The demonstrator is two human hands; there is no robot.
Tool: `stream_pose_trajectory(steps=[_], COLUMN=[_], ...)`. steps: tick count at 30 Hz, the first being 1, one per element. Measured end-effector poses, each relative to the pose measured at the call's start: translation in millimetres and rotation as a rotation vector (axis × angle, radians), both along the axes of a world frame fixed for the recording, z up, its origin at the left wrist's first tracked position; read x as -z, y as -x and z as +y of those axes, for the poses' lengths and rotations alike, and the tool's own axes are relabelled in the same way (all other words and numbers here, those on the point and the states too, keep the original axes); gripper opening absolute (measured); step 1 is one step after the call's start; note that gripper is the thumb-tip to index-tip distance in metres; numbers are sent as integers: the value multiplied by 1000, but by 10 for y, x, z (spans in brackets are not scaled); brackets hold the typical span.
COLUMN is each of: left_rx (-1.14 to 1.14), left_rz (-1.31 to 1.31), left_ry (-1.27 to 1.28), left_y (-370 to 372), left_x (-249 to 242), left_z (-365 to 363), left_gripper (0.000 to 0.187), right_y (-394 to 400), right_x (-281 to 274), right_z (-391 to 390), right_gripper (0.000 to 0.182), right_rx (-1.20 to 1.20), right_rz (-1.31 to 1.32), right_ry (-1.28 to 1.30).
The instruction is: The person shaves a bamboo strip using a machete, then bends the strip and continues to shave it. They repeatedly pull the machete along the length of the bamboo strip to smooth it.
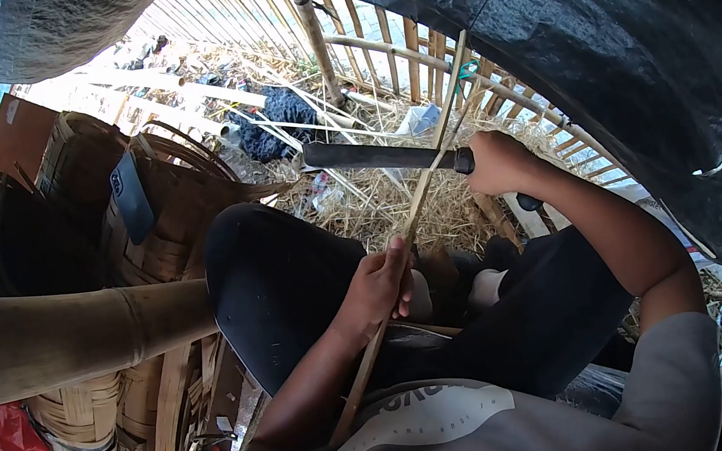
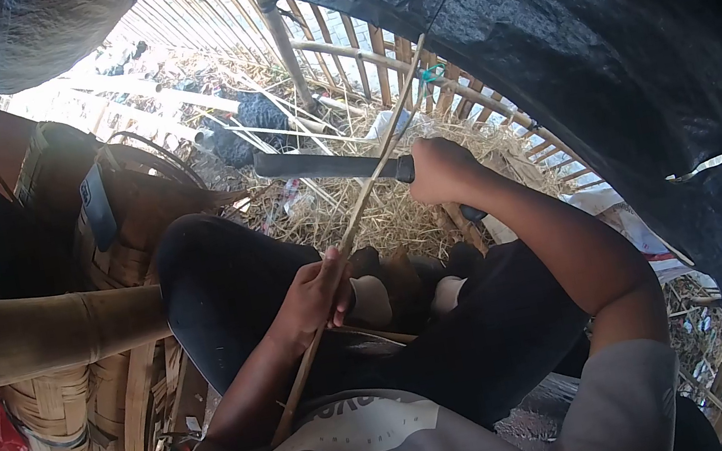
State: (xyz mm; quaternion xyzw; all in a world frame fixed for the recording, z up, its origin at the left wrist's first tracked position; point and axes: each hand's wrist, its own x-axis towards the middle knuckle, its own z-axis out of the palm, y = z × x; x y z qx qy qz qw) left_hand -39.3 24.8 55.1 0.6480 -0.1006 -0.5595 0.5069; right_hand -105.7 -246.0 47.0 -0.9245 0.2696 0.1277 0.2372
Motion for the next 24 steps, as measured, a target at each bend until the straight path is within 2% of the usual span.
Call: stream_pose_trajectory(steps=[5, 11, 15, 16, 19, 20, 23, 24], left_rx=[27, -36, -34, -31, -69, -64, -52, -47], left_rz=[34, 154, 165, 154, 163, 163, 150, 138], left_ry=[-37, 14, 31, 33, 15, 24, 39, 34], left_y=[-24, -77, -47, -45, -67, -67, -61, -60], left_x=[33, -27, 11, 28, 2, -9, -6, 17], left_z=[29, 50, 46, 38, 29, 30, 43, 50], left_gripper=[50, 47, 46, 45, 45, 46, 46, 46], right_y=[21, 66, 15, -22, -52, -36, -45, -12], right_x=[-9, 43, 24, -19, -10, -19, 70, 85], right_z=[73, 331, 304, 328, 251, 235, 86, 108], right_gripper=[25, 39, 35, 24, 17, 16, 16, 30], right_rx=[7, 121, 317, 281, 168, 113, 34, 39], right_rz=[6, -65, 118, 189, 114, -53, -99, -171], right_ry=[5, -102, -604, -595, -440, -329, -86, -12])
